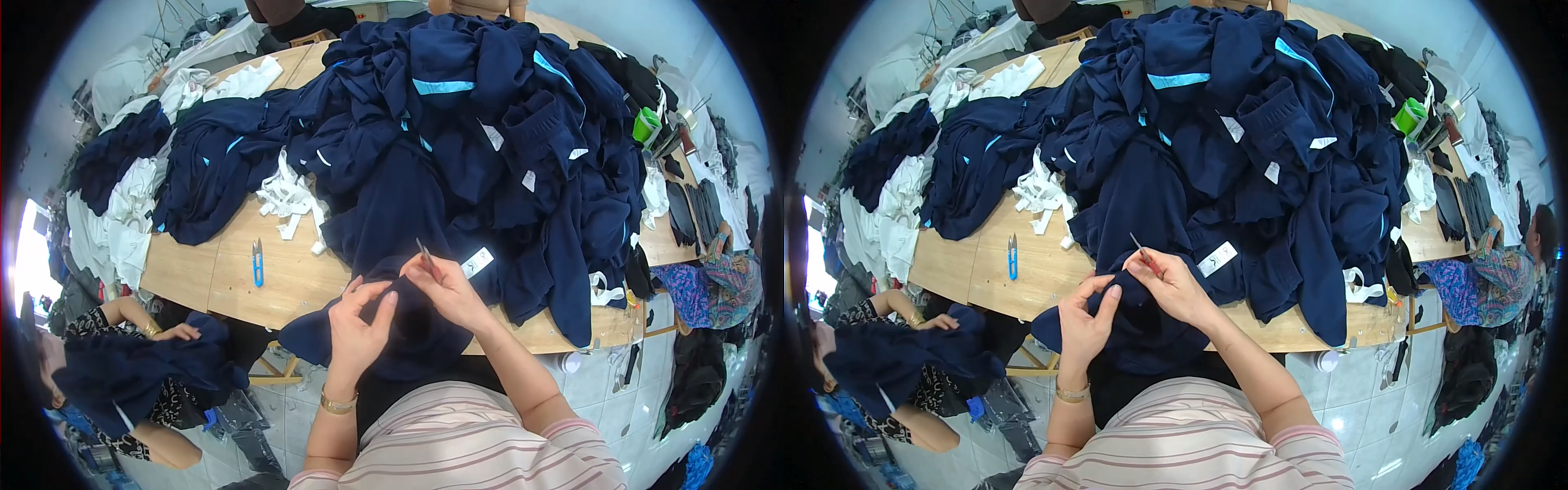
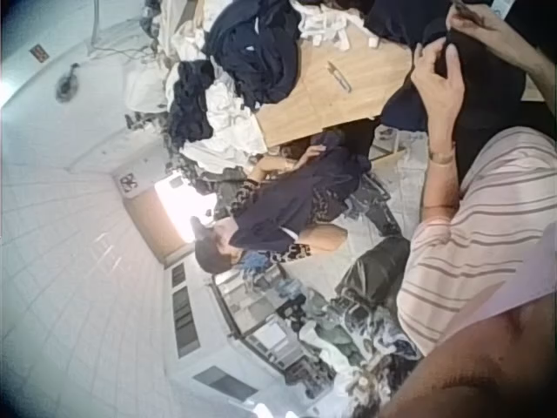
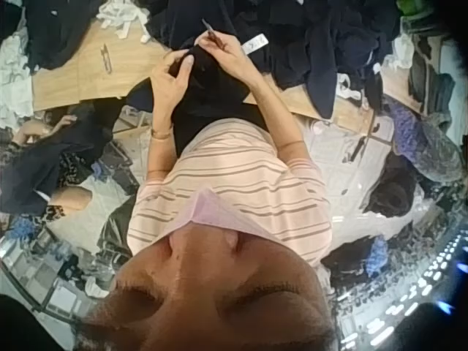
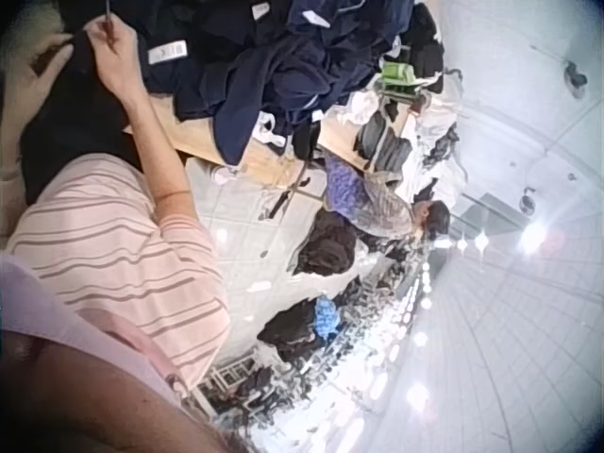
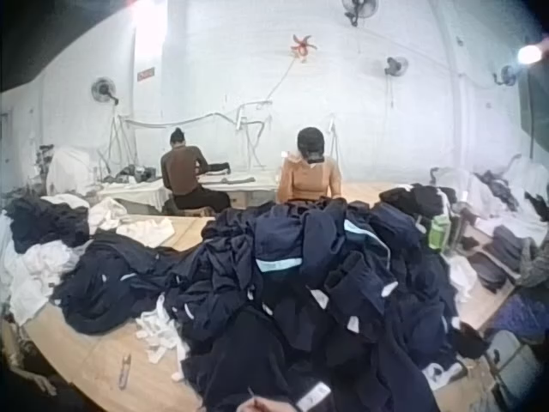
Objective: The recorder uses small thread snips to trim loose threads from blue fabric garments on a workbench.
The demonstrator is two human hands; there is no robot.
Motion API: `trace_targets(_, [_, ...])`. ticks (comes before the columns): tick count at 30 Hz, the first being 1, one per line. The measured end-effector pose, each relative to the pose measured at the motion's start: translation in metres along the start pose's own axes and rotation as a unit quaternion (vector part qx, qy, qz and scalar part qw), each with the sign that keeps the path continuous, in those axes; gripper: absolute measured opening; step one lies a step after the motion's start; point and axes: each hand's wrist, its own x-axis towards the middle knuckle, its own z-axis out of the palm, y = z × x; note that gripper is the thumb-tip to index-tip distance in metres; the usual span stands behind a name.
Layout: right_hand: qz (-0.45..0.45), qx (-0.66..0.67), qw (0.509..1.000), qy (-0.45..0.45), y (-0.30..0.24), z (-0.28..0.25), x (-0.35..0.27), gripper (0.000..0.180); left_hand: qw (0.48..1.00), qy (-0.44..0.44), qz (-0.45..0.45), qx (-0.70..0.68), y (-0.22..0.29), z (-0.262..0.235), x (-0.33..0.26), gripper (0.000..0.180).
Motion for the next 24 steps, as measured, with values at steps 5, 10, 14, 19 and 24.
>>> trace_targets(5, [-0.031,0.018,0.999,-0.01,-0.006,0.002,0.009,0.018,0.918,-0.049,-0.147,-0.364,-0.021,-0.003,-0.003,0.017])
trace_targets(10, [-0.023,0.026,0.999,0.014,-0.001,0.001,0.012,0.015,0.829,-0.01,-0.192,-0.526,-0.012,-0.003,0.001,0.015])
trace_targets(14, [-0.036,-0.038,0.997,0.05,0.0,0.004,0.01,0.015,0.802,-0.006,-0.213,-0.558,-0.014,-0.005,0.001,0.016])
trace_targets(19, [-0.054,-0.092,0.99,0.088,0.004,-0.005,0.0,0.032,0.822,0.007,-0.203,-0.532,-0.013,-0.009,0.004,0.016])
trace_targets(24, [-0.129,-0.225,0.963,0.071,0.003,-0.012,-0.007,0.037,0.815,0.006,-0.204,-0.542,-0.015,-0.01,0.005,0.015])
